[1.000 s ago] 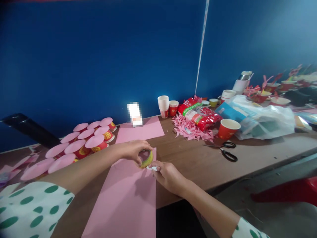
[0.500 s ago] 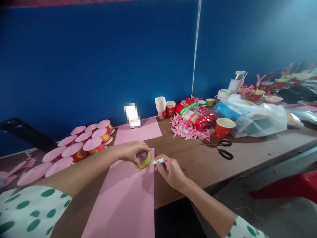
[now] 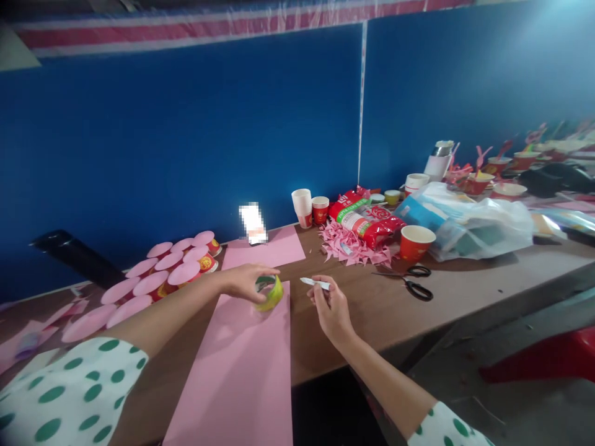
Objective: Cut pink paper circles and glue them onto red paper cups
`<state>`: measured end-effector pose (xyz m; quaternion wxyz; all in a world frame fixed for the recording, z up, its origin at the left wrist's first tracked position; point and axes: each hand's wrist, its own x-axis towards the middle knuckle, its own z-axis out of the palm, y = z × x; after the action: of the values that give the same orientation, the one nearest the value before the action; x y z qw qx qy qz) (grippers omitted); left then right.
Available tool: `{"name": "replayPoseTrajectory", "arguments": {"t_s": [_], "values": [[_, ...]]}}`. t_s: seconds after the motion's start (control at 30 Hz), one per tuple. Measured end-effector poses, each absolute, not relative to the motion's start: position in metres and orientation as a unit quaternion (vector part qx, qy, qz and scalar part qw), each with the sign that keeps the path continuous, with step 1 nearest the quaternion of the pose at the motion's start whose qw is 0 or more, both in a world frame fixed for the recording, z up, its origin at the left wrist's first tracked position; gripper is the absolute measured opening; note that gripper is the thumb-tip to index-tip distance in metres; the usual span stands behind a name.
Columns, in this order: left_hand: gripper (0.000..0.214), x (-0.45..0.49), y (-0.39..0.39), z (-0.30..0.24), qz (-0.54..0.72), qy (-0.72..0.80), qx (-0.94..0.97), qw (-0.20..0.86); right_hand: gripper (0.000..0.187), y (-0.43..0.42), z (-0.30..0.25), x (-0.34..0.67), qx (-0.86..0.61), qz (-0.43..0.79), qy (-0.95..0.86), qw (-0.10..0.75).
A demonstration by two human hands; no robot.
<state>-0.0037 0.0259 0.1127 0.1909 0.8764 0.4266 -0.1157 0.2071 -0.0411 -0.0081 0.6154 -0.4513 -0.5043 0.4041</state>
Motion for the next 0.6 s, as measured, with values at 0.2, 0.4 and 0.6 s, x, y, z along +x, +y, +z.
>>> {"name": "replayPoseTrajectory", "arguments": {"t_s": [0.2, 0.4, 0.6], "values": [[0.071, -0.033, 0.026, 0.146, -0.007, 0.493, 0.847, 0.199, 0.029, -0.044, -0.007, 0.210, -0.466, 0.379, -0.517, 0.610], [0.083, -0.037, 0.011, 0.150, 0.077, 0.530, 0.828, 0.166, 0.032, -0.043, -0.001, 0.217, -0.459, 0.372, -0.517, 0.619], [0.089, 0.009, 0.011, 0.123, 0.126, 0.480, 0.845, 0.198, 0.034, -0.055, 0.011, 0.241, -0.447, 0.343, -0.541, 0.625]]}}
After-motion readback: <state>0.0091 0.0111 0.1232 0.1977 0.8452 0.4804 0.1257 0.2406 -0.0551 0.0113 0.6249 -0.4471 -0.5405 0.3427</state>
